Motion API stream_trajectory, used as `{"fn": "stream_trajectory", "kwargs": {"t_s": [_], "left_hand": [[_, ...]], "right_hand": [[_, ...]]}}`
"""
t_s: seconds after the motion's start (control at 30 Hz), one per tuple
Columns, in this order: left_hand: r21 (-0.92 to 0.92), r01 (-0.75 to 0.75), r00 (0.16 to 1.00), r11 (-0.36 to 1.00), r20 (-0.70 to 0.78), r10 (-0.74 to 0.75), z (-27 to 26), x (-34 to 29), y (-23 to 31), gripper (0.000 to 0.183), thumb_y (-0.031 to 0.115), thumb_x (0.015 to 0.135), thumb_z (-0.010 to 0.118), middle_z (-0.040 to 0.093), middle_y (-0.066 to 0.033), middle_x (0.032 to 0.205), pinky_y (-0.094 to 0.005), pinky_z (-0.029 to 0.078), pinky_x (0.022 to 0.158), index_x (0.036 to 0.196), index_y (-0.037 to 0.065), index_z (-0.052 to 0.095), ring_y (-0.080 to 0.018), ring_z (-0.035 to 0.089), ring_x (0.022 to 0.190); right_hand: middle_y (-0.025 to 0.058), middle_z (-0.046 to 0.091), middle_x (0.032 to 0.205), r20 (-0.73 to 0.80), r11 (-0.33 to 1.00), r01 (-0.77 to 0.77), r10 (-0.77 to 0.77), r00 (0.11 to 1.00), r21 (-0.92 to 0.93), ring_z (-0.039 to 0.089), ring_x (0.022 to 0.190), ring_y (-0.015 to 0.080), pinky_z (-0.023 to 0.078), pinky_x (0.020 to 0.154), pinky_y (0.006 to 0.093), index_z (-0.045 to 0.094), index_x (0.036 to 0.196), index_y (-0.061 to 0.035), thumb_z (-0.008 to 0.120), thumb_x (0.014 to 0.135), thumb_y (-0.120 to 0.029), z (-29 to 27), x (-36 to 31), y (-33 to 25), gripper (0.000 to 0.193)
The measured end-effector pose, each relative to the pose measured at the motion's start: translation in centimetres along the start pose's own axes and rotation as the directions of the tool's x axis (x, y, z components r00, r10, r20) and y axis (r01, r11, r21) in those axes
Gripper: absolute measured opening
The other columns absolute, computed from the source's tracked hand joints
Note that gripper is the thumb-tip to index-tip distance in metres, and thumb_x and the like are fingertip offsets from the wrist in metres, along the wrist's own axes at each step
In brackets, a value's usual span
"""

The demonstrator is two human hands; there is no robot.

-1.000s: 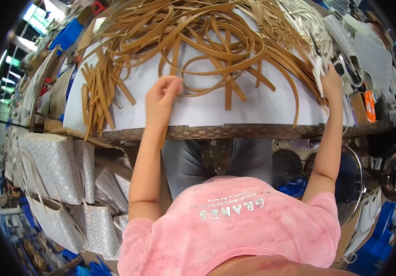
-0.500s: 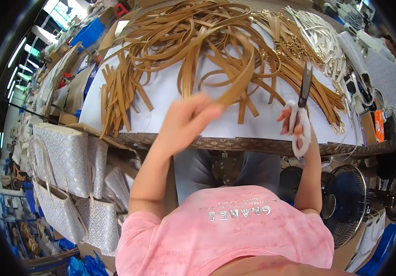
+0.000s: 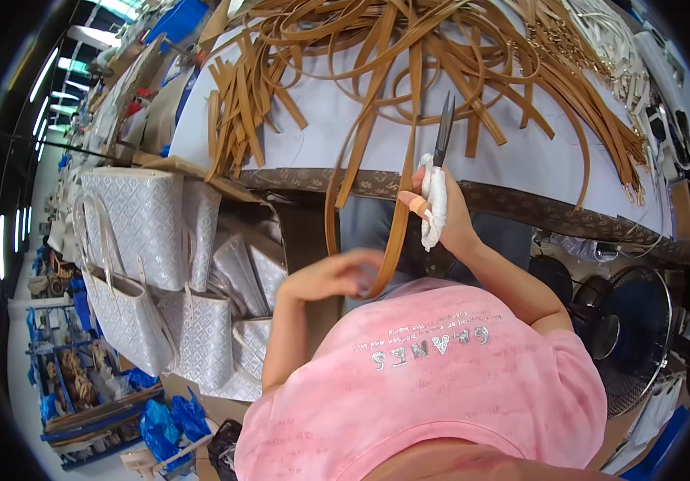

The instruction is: Cutting long leather strips into shorter segments using a pair of scissors on a factory workbench.

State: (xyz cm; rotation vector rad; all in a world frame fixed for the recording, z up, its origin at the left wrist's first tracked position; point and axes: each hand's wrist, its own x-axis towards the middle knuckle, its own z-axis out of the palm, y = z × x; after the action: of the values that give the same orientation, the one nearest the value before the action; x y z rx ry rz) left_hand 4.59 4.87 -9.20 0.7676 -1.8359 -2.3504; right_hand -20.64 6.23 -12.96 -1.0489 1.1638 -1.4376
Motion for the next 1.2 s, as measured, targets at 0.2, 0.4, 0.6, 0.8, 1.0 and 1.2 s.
{"fn": "stream_trajectory", "kwargs": {"t_s": [0.2, 0.4, 0.6, 0.8, 1.0, 1.2], "left_hand": [[0.016, -0.181, 0.867, 0.983, -0.469, 0.167, -0.4, 7.2, 3.5, 0.049, 0.024, 0.096, 0.056, 0.06, -0.01, 0.12, -0.0297, 0.049, 0.086, 0.137, 0.0, 0.043, -0.0162, 0.059, 0.104], [-0.229, -0.289, 0.829, 0.93, -0.546, 0.123, 0.0, 6.7, 3.8, 0.039, 0.017, 0.096, 0.056, 0.064, -0.0078, 0.109, -0.0274, 0.051, 0.078, 0.13, 0.001, 0.05, -0.0152, 0.063, 0.096], [0.051, -0.272, 0.827, 0.961, -0.497, 0.26, 3.2, 9.7, 2.9, 0.032, 0.014, 0.096, 0.055, 0.066, -0.0079, 0.097, -0.0231, 0.052, 0.066, 0.124, -0.001, 0.055, -0.0142, 0.066, 0.08], [-0.049, -0.241, 0.783, 0.969, -0.6, 0.164, 3.2, 7.0, 3.8, 0.029, 0.017, 0.098, 0.051, 0.066, -0.0087, 0.086, -0.0195, 0.046, 0.054, 0.12, -0.001, 0.056, -0.0084, 0.059, 0.058], [-0.027, -0.31, 0.759, 0.95, -0.609, 0.23, 2.7, 3.0, 4.8, 0.026, 0.019, 0.1, 0.048, 0.06, -0.0061, 0.066, -0.0182, 0.031, 0.041, 0.111, -0.001, 0.058, -0.0045, 0.041, 0.041], [-0.056, -0.281, 0.789, 0.958, -0.582, 0.197, 2.9, 1.9, 4.8, 0.026, 0.024, 0.101, 0.047, 0.051, 0.0003, 0.053, -0.0173, 0.024, 0.041, 0.107, 0.002, 0.06, -0.0014, 0.038, 0.041]], "right_hand": [[0.0, 0.053, 0.086, 0.119, 0.993, -0.051, 0.038, 0.992, 0.104, 0.051, 0.075, 0.0065, 0.045, 0.068, 0.0216, 0.048, 0.103, -0.0062, 0.074, 0.081, -0.005, 1.6, -2.5, -0.9, 0.034], [0.0043, 0.06, 0.089, 0.262, 0.972, -0.205, 0.17, 0.95, 0.111, 0.059, 0.079, 0.0118, 0.048, 0.073, 0.0254, 0.05, 0.114, -0.0033, 0.069, 0.083, -0.005, -4.1, -4.8, -1.1, 0.036], [0.0048, 0.06, 0.088, 0.313, 0.952, -0.288, 0.243, 0.918, 0.106, 0.059, 0.079, 0.0139, 0.047, 0.076, 0.0263, 0.05, 0.122, -0.0025, 0.073, 0.081, -0.017, -5.0, -4.4, -2.0, 0.049], [0.0038, 0.058, 0.088, 0.481, 0.989, -0.089, 0.136, 0.866, -0.119, 0.054, 0.073, 0.0124, 0.044, 0.072, 0.0228, 0.049, 0.126, -0.0026, 0.07, 0.084, -0.038, -5.6, -3.6, -3.9, 0.059], [0.0018, 0.056, 0.088, 0.477, 0.87, -0.403, 0.493, 0.728, -0.283, 0.05, 0.069, 0.0067, 0.044, 0.062, 0.0208, 0.051, 0.121, -0.0031, 0.06, 0.087, -0.008, -6.6, -4.2, -2.8, 0.036], [-0.0002, 0.055, 0.075, 0.608, 0.788, -0.5, 0.604, 0.515, -0.36, 0.049, 0.066, 0.0071, 0.042, 0.061, 0.0224, 0.055, 0.115, -0.0027, 0.063, 0.085, -0.012, -4.1, -2.2, -3.2, 0.033]]}}
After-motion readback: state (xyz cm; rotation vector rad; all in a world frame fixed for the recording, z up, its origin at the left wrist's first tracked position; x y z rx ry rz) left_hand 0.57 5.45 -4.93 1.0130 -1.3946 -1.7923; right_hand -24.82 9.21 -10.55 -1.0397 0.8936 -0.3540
